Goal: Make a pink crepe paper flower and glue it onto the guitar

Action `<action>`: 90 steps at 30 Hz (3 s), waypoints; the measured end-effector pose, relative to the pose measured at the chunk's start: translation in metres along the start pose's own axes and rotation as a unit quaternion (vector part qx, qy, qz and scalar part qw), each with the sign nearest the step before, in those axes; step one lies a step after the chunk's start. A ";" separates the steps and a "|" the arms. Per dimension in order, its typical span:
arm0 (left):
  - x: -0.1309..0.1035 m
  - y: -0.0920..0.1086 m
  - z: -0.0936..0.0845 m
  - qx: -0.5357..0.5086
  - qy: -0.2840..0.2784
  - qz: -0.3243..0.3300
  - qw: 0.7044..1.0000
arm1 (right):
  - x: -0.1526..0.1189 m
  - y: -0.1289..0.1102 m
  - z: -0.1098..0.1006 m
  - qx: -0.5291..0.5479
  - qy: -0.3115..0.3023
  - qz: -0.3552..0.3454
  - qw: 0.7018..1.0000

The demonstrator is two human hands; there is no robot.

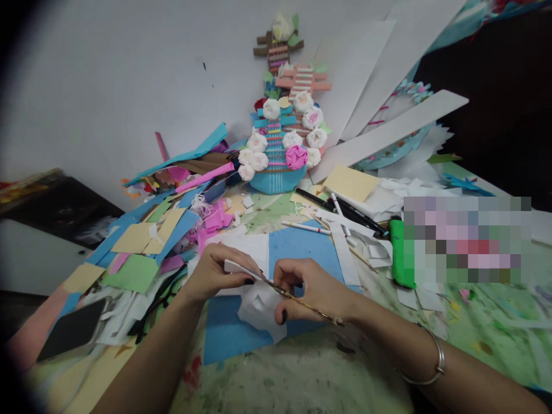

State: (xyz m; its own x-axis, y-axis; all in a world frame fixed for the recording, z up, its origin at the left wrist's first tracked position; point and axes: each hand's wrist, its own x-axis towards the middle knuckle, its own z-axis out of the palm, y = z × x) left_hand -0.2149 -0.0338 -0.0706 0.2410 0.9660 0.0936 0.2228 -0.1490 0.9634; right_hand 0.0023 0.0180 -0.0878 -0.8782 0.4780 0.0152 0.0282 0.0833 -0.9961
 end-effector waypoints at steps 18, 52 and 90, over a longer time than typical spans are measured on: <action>-0.003 -0.002 -0.004 -0.018 -0.010 0.012 1.000 | 0.003 -0.001 0.001 0.054 -0.011 0.095 0.994; 0.000 -0.005 0.003 0.018 -0.073 -0.019 0.997 | -0.001 0.011 0.005 0.095 -0.059 0.042 0.993; 0.000 -0.008 -0.006 -0.054 0.067 -0.040 0.996 | 0.001 0.009 0.002 0.094 0.002 0.084 0.992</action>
State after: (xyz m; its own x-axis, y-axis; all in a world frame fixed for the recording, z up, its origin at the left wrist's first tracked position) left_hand -0.2224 -0.0316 -0.0768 0.0968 0.9945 0.0412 0.1324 -0.0539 0.9897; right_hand 0.0012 0.0178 -0.0966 -0.8670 0.4741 -0.1531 0.0843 -0.1632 -0.9830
